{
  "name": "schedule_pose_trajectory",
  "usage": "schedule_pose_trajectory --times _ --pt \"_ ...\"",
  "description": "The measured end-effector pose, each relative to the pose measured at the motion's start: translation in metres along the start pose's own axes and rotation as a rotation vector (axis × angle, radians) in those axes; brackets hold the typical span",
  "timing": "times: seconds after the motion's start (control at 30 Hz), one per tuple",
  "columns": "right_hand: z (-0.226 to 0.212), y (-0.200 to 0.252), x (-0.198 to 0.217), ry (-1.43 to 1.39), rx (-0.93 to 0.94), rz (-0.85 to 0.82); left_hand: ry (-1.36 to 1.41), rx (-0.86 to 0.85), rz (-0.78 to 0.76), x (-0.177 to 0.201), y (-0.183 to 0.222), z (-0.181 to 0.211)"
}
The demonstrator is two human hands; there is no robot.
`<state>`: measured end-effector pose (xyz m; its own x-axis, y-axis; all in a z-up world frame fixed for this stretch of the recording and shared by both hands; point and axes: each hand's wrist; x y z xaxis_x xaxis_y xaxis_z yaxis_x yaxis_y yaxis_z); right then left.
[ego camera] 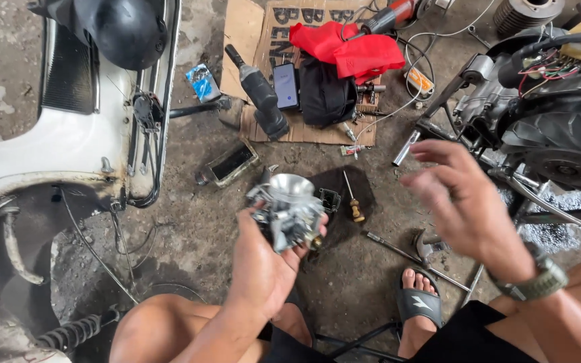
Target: Inspecting and cleaning a motorcycle carburetor using a small metal pin and a screwdriver while seated in a workshop.
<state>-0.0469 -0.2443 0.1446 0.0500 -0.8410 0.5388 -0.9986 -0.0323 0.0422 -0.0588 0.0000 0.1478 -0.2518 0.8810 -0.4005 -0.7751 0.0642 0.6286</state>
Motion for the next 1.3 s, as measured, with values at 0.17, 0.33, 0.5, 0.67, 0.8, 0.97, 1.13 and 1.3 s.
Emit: schedule_pose_trajectory --times 0.17,0.33,0.5,0.67,0.8,0.97,1.13,1.3 --pt "0.049 -0.008 0.014 0.045 0.147 0.17 0.024 -0.092 0.11 0.01 0.005 0.016" --pt "0.029 -0.012 0.01 0.004 -0.301 -0.009 0.03 -0.102 0.153 0.027 0.0 0.011" --pt "0.052 -0.013 -0.011 0.181 -0.277 -0.244 0.138 -0.031 0.29 0.02 0.005 0.016" --pt "0.085 -0.007 -0.043 0.345 -0.199 -0.491 0.039 0.013 0.191 0.028 0.007 0.014" --pt "0.108 0.002 -0.07 0.446 -0.032 -0.772 0.146 0.017 0.25 0.022 0.008 0.018" --pt "0.125 -0.003 -0.099 0.46 -0.023 -0.816 0.232 0.057 0.376 0.019 0.006 0.02" --pt "0.113 -0.062 -0.119 0.294 -0.213 -0.697 0.245 0.085 0.408 0.011 0.002 0.023" --pt "0.17 -0.157 -0.124 0.051 -0.461 -0.397 0.239 0.166 0.384 0.021 -0.017 0.019"
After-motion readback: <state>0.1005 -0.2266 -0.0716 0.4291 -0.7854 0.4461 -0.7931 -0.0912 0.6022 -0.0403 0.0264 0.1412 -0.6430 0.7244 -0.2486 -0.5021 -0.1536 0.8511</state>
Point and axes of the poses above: each hand's wrist, its own y-axis away from the middle knuckle, its own x-axis out of the back of the hand, z = x × y, and after that the axes turned 9 degrees about -y, right-handed
